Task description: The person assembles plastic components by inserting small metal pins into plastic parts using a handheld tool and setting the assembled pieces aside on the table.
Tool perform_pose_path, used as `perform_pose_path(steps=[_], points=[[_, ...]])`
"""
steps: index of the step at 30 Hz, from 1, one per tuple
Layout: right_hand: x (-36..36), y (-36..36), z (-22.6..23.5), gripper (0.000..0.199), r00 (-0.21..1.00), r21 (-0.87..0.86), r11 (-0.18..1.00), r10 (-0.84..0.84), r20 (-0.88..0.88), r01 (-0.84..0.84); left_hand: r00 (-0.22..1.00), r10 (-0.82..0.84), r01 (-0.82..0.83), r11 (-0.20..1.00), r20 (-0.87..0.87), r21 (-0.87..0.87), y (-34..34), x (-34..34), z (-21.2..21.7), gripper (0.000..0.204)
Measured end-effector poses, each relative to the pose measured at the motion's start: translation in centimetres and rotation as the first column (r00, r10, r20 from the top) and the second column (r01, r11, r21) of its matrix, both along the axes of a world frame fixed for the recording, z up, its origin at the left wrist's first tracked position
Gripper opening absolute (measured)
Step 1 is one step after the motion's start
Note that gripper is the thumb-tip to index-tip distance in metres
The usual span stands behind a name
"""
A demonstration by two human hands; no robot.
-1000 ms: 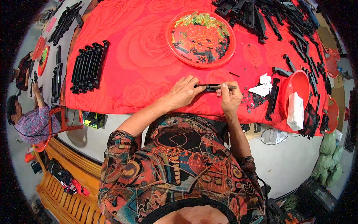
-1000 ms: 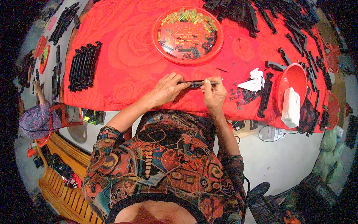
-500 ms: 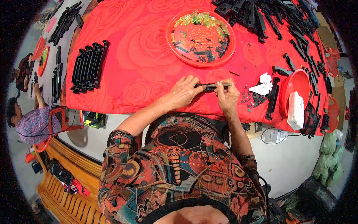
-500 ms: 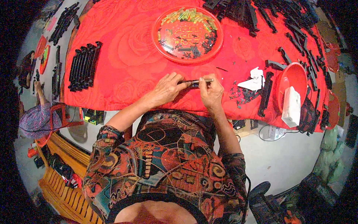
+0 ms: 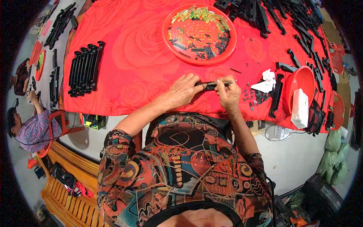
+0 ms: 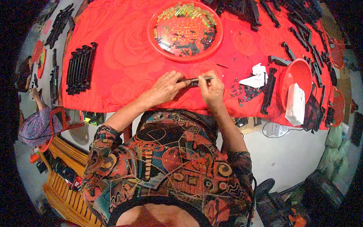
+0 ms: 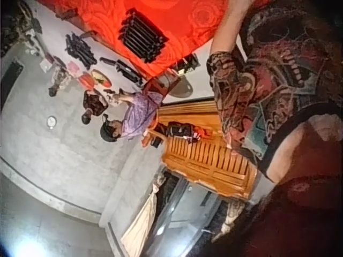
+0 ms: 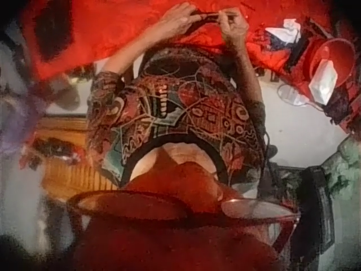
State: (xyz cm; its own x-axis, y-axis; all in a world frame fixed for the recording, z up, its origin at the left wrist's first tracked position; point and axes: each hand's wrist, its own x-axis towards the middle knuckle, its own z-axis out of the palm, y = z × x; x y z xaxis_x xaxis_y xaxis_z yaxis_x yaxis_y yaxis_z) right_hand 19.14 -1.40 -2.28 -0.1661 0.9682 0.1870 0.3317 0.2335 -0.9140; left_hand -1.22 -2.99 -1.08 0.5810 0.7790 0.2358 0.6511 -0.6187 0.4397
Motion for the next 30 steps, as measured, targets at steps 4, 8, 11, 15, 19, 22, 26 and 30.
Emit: perform_pose_path(steps=[4, 8, 11, 15, 19, 22, 26, 30], points=[[1.2, 0.1, 0.3, 0.007, 0.925, -0.062, 0.998, -0.027, -0.38, 0.004, 0.999, 0.021, -0.024, 0.997, 0.049, 0.067, -0.6, 0.2, 0.3, 0.029], [3.1, -0.3, 5.7, 0.013, 0.722, -0.411, 0.889, -0.417, -0.551, 0.201, 0.986, 0.085, -0.107, 0.984, 0.145, 0.146, -2.3, 0.6, 1.0, 0.027], [4.8, -1.0, 5.4, 0.012, 0.871, -0.37, 0.916, -0.305, -0.386, 0.157, 0.966, 0.091, -0.126, 0.983, 0.242, 0.133, -2.9, 1.1, 1.9, 0.031], [2.7, -3.8, 3.3, 0.021, 0.782, -0.457, 0.889, -0.301, -0.547, 0.023, 0.924, 0.173, -0.205, 0.977, 0.341, 0.06, -3.5, 2.7, 3.5, 0.051], [0.1, -4.2, 4.1, 0.021, 0.746, -0.557, 0.831, -0.373, -0.551, 0.005, 0.925, 0.176, -0.172, 0.984, 0.336, -0.043, -4.2, 3.6, 3.3, 0.054], [0.0, -4.1, 4.1, 0.016, 0.728, -0.576, 0.817, -0.393, -0.561, -0.003, 0.852, 0.271, -0.088, 0.917, 0.447, -0.388, -4.1, 3.0, 3.7, 0.054], [-0.4, -4.1, 4.2, 0.013, 0.694, -0.631, 0.772, -0.416, -0.588, -0.072, 0.61, 0.57, 0.126, 0.616, 0.55, -0.778, -3.5, 2.6, 0.8, 0.034], [-0.4, -4.3, 2.8, 0.015, 0.675, -0.625, 0.771, -0.398, -0.621, -0.12, 0.7, 0.508, 0.005, 0.7, 0.502, -0.714, -3.5, 3.3, 1.4, 0.029]])
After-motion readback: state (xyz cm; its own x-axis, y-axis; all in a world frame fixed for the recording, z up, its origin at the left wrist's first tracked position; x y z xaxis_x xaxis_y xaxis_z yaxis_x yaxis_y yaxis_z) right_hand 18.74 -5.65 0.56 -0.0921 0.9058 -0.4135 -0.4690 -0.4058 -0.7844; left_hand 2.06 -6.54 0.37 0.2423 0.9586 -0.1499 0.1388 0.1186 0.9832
